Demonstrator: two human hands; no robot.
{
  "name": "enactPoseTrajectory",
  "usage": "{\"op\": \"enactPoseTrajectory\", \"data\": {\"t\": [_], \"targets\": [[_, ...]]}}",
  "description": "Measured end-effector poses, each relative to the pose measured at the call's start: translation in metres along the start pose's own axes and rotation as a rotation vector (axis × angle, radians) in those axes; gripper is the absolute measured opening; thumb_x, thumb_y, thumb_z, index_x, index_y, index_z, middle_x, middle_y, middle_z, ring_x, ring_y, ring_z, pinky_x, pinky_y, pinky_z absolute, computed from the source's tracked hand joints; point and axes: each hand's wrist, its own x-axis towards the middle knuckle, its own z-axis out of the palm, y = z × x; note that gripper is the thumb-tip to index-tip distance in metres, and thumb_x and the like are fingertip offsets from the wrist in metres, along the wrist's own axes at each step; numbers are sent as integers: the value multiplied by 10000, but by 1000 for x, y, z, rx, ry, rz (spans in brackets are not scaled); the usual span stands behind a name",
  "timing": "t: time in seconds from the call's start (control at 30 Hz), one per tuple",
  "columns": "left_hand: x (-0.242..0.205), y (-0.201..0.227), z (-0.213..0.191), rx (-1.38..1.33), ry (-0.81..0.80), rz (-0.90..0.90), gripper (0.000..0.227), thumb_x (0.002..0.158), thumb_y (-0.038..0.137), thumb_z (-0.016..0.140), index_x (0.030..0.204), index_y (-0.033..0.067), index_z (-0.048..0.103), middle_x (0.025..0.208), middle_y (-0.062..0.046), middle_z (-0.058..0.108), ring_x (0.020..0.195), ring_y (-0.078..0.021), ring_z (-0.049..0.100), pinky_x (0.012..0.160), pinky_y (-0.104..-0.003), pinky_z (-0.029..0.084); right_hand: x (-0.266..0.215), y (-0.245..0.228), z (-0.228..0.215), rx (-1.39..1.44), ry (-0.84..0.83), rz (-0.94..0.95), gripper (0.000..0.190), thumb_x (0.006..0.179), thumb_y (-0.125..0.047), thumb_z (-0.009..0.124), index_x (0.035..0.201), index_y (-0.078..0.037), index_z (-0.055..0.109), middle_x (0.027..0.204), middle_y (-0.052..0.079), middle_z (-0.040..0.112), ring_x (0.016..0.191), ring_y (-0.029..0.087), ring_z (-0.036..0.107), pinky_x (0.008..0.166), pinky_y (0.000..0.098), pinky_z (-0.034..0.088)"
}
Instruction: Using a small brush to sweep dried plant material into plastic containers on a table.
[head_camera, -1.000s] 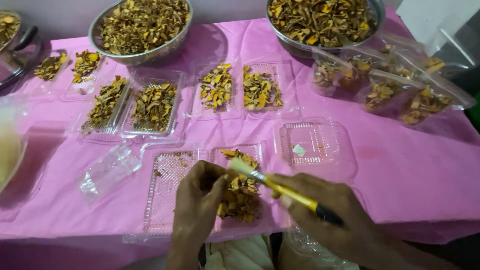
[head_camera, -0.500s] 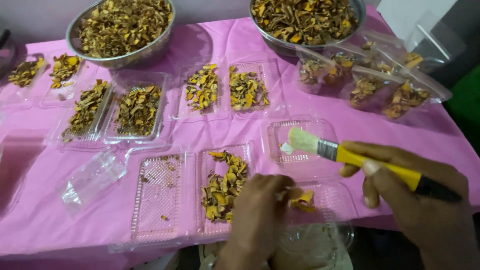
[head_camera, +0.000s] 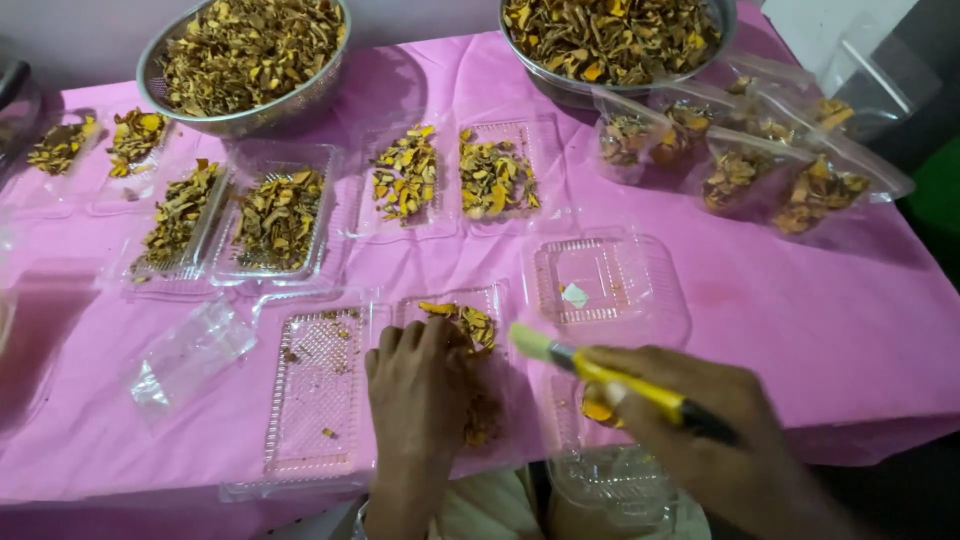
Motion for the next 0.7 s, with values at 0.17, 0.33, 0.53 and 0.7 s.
{"op": "enactPoseTrajectory", "data": {"t": [0.17,0.33,0.53,0.7], "targets": [[-6,-13,-15,-408,139,-47,358,713,-23,818,998,181,747,1183,-48,706,1095,-276,623,949,-420,597,3,7,23,-95,-177,-106,412,918,-182,662,1324,-133,710,934,-2,774,643,84,630,570,243,493],[-14,-6,-43,-732,46,-257,73,888,176,732,951,140,743,943,-31,815,841,-149,743,746,-316,674,2,2,37,-26,-149,-326,429,1006,-190,536,1399,-22,576,1239,149,759,1078,208,773,902,287,578],[-21,-4,-50,-902,17,-314,108,909,205,695,926,114,751,892,-31,816,805,-151,744,620,-280,655,-1,-2,47,-64,-1,-292,353,954,-140,613,1285,-24,657,1090,97,815,904,144,802,788,237,598],[-29,-6,-44,-903,49,-232,101,931,103,624,972,106,716,927,-66,820,844,-177,776,715,-343,672,-3,1,46,-36,-24,-252,380,915,-82,640,1292,-51,674,1032,72,814,736,98,728,660,207,552]]}}
